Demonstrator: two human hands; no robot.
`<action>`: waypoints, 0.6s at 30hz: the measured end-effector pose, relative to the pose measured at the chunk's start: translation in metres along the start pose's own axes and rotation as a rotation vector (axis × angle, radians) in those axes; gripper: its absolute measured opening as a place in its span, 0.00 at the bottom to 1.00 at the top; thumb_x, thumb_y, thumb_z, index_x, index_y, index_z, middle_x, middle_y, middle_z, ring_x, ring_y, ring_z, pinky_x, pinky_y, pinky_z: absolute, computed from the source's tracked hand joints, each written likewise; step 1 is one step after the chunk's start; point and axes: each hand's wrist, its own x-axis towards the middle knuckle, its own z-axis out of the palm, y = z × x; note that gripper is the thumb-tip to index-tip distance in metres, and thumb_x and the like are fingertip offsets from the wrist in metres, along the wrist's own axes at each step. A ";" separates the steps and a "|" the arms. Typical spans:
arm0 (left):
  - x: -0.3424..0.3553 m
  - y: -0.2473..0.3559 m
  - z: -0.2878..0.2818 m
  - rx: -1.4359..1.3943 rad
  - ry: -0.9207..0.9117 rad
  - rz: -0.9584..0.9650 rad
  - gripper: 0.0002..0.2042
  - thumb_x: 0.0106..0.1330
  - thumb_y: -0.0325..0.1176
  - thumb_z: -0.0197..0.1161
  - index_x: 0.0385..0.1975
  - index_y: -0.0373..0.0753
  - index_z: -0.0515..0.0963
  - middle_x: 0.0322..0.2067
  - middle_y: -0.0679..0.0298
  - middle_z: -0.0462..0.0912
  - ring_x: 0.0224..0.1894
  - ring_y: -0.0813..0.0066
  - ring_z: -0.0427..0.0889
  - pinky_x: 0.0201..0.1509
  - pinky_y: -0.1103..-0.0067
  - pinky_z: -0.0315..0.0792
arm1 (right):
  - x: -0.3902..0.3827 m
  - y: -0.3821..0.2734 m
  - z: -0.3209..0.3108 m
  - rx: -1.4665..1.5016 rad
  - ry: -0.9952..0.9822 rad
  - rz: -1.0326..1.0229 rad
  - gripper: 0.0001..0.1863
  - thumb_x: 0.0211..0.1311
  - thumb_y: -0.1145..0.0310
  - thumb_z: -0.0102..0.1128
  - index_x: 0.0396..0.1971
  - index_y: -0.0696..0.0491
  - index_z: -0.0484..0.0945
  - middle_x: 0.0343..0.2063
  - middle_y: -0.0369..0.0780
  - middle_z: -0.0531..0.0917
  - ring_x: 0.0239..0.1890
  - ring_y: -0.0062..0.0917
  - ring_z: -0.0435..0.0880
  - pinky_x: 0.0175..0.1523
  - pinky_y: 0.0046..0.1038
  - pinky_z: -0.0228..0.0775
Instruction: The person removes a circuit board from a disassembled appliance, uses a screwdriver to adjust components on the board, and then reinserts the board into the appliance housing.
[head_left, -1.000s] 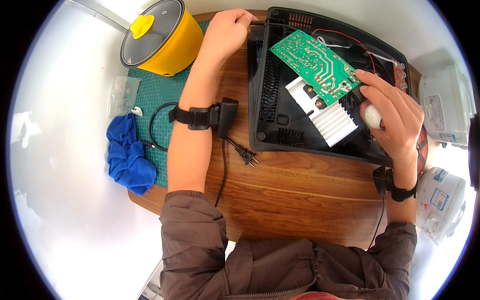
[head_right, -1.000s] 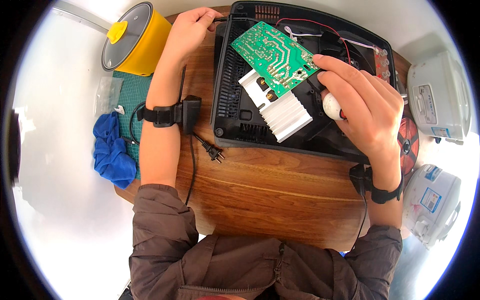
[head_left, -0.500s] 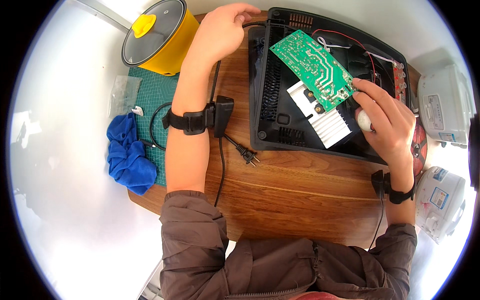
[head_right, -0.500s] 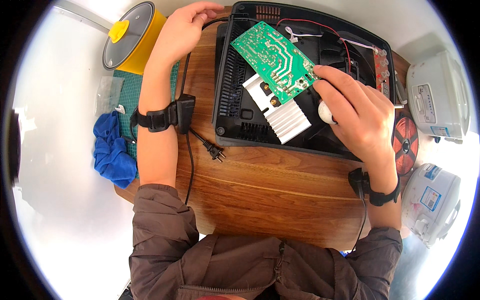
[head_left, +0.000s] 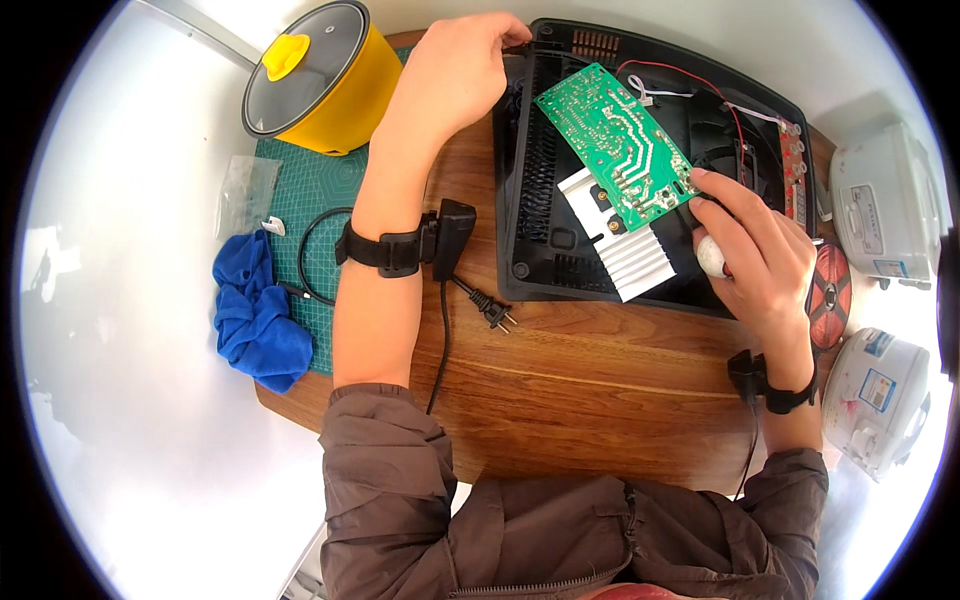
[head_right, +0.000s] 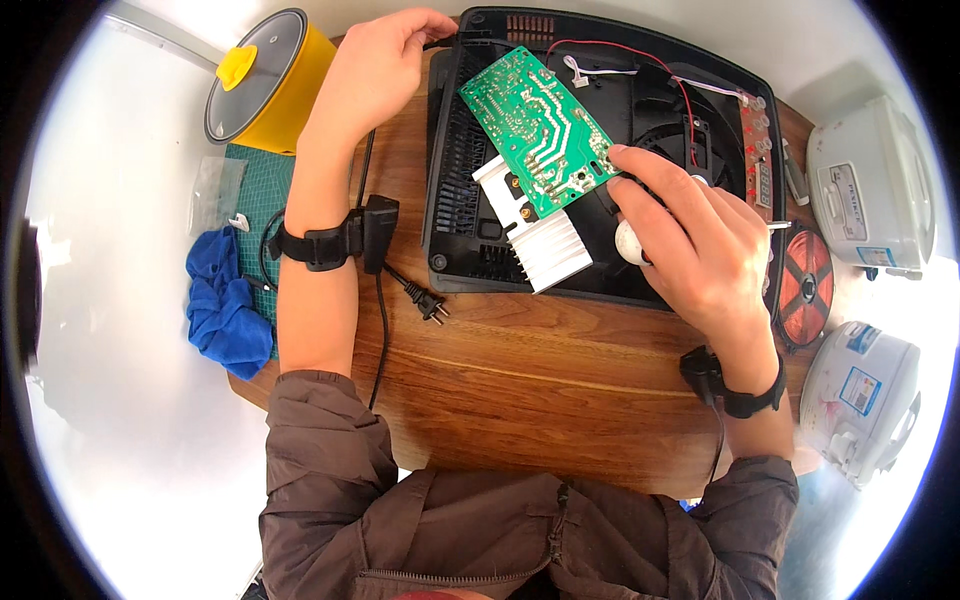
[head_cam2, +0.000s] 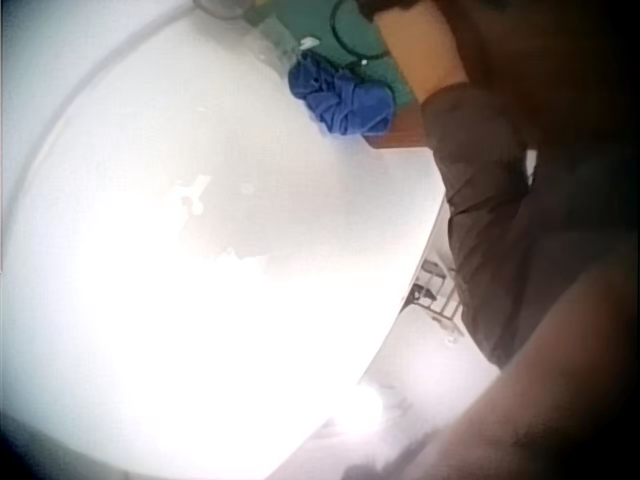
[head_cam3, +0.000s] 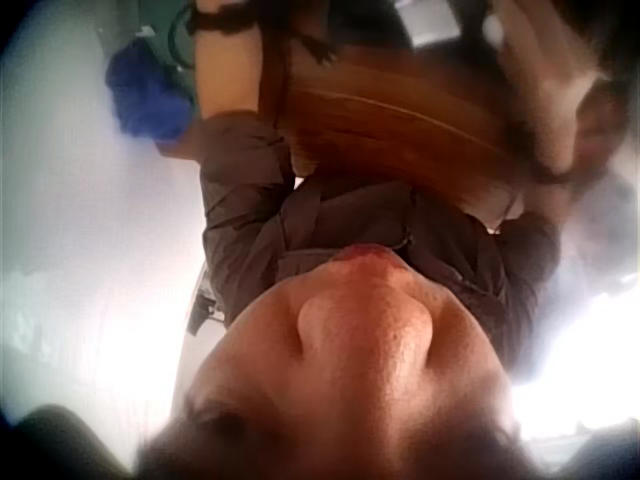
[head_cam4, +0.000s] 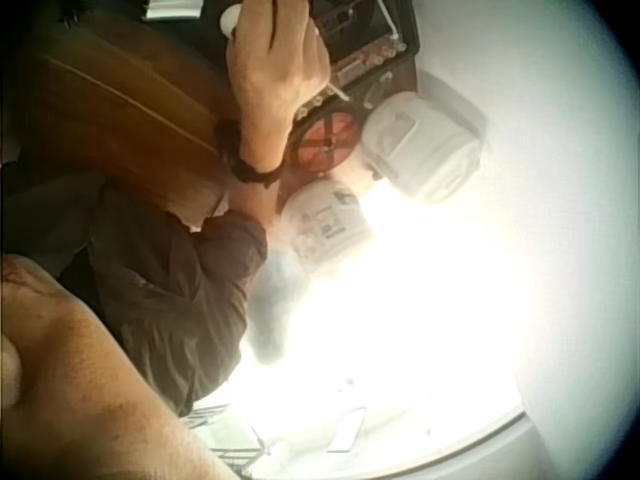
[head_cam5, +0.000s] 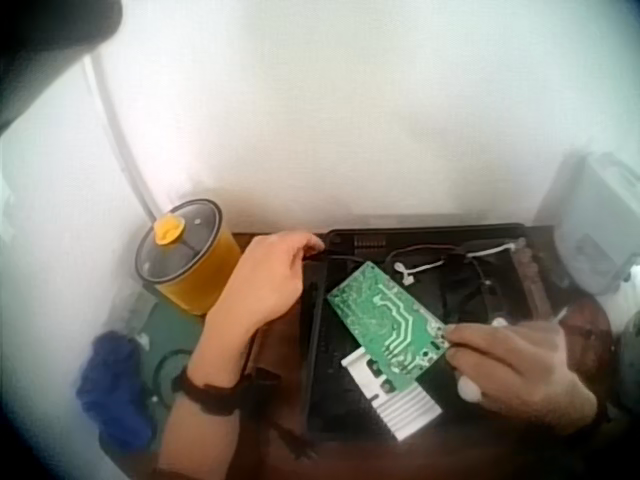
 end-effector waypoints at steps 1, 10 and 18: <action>0.001 0.002 0.001 -0.001 0.001 0.009 0.13 0.70 0.26 0.54 0.46 0.39 0.86 0.41 0.51 0.89 0.43 0.49 0.88 0.52 0.62 0.81 | -0.002 0.000 0.001 -0.001 0.002 0.005 0.14 0.44 0.79 0.72 0.35 0.57 0.85 0.44 0.39 0.89 0.33 0.26 0.89 0.32 0.25 0.80; 0.002 0.007 0.000 0.124 -0.021 0.118 0.14 0.67 0.26 0.55 0.45 0.41 0.87 0.40 0.51 0.89 0.45 0.48 0.87 0.52 0.59 0.81 | -0.005 0.000 0.005 0.013 0.023 0.015 0.13 0.44 0.80 0.71 0.35 0.57 0.85 0.44 0.39 0.89 0.31 0.25 0.88 0.31 0.24 0.79; -0.002 0.010 -0.007 0.227 -0.066 0.221 0.15 0.67 0.24 0.55 0.48 0.39 0.86 0.46 0.53 0.89 0.49 0.50 0.86 0.55 0.62 0.80 | -0.007 -0.001 0.007 0.003 0.042 0.021 0.12 0.45 0.80 0.70 0.34 0.57 0.85 0.43 0.39 0.89 0.29 0.24 0.88 0.29 0.24 0.77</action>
